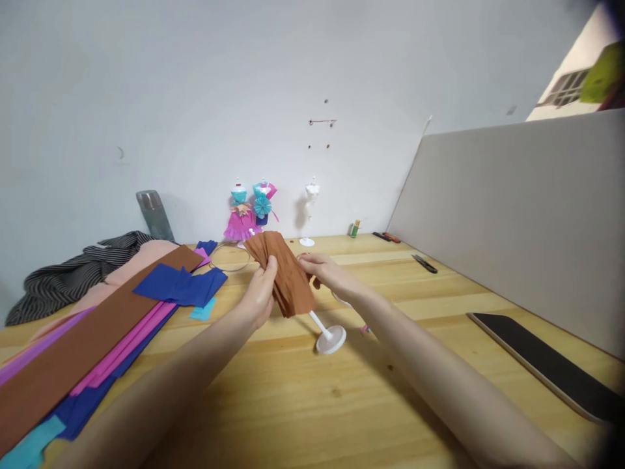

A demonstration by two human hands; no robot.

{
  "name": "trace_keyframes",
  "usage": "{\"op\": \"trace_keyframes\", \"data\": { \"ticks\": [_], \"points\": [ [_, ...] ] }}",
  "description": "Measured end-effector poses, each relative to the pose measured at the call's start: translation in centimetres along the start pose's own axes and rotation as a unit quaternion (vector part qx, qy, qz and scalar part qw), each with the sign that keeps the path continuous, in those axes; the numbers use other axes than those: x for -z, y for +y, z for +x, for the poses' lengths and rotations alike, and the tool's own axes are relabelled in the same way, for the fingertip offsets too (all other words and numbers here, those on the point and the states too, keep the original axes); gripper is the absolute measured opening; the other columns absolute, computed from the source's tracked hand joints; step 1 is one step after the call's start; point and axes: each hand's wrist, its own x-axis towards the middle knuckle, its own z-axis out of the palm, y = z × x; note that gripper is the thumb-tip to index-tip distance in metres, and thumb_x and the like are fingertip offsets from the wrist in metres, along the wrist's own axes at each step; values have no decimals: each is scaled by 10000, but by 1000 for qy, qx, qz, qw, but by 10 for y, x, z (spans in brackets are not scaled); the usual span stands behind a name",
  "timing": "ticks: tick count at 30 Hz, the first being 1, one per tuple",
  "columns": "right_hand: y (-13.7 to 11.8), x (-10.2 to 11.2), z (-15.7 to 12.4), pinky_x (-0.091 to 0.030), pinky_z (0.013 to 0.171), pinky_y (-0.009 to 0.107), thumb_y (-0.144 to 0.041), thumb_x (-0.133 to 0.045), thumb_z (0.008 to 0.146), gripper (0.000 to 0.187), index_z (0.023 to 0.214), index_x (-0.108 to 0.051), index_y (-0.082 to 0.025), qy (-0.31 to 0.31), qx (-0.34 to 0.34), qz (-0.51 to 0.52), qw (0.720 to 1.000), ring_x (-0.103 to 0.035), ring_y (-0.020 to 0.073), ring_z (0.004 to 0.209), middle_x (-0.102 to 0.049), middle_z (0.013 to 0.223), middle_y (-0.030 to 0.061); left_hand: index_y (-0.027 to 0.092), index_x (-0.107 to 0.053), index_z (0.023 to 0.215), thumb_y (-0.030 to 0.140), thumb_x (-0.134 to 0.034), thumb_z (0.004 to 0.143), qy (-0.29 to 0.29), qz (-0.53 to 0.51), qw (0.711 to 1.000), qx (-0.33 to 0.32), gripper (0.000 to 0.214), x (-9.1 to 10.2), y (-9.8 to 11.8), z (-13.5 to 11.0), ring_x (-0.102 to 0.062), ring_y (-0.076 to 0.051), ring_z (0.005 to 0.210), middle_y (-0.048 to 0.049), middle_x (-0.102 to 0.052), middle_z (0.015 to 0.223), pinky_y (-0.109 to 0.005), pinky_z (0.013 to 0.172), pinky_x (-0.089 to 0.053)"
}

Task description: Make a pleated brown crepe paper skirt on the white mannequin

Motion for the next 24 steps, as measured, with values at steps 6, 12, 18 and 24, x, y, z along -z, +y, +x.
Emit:
{"op": "trace_keyframes", "data": {
  "ticks": [6, 12, 18, 24],
  "points": [
    [-3, 5, -3, -469, 639, 263, -246, -617, 713, 328, 1037, -630, -199, -97, 18, 54, 994, -602, 165, 787, -671, 874, 31, 137, -630, 1087, 385, -550, 876, -1, 24, 997, -75, 335, 7, 9, 8, -541, -266, 1221, -125, -662, 1201, -425, 1085, -379],
    [-7, -4, -4, -491, 812, 340, -256, -730, 632, 526, 1139, -605, -187, -123, 111, 87, 982, -623, 211, 902, -692, 978, 37, 169, -616, 1125, 380, -546, 881, -12, 25, 994, -108, 330, 7, 13, 8, -504, -260, 1260, -91, -616, 1282, -404, 1084, -384],
    [-4, -8, -1, -461, 927, 363, -313, -745, 651, 567, 1182, -586, -193, -69, 175, 79, 979, -596, 238, 1039, -666, 1109, 67, 150, -581, 1181, 354, -458, 928, 4, -1, 997, -80, 348, 4, 19, 7, -495, -239, 1272, -105, -582, 1324, -386, 1081, -395],
    [8, -7, 3, -479, 905, 382, -358, -708, 714, 502, 1170, -594, -181, -77, 238, 30, 968, -581, 252, 1055, -657, 1121, 78, 155, -544, 1246, 421, -545, 874, -50, 40, 992, -112, 457, 8, 21, 6, -479, -260, 1284, -109, -563, 1346, -398, 1075, -396]
  ]
}}
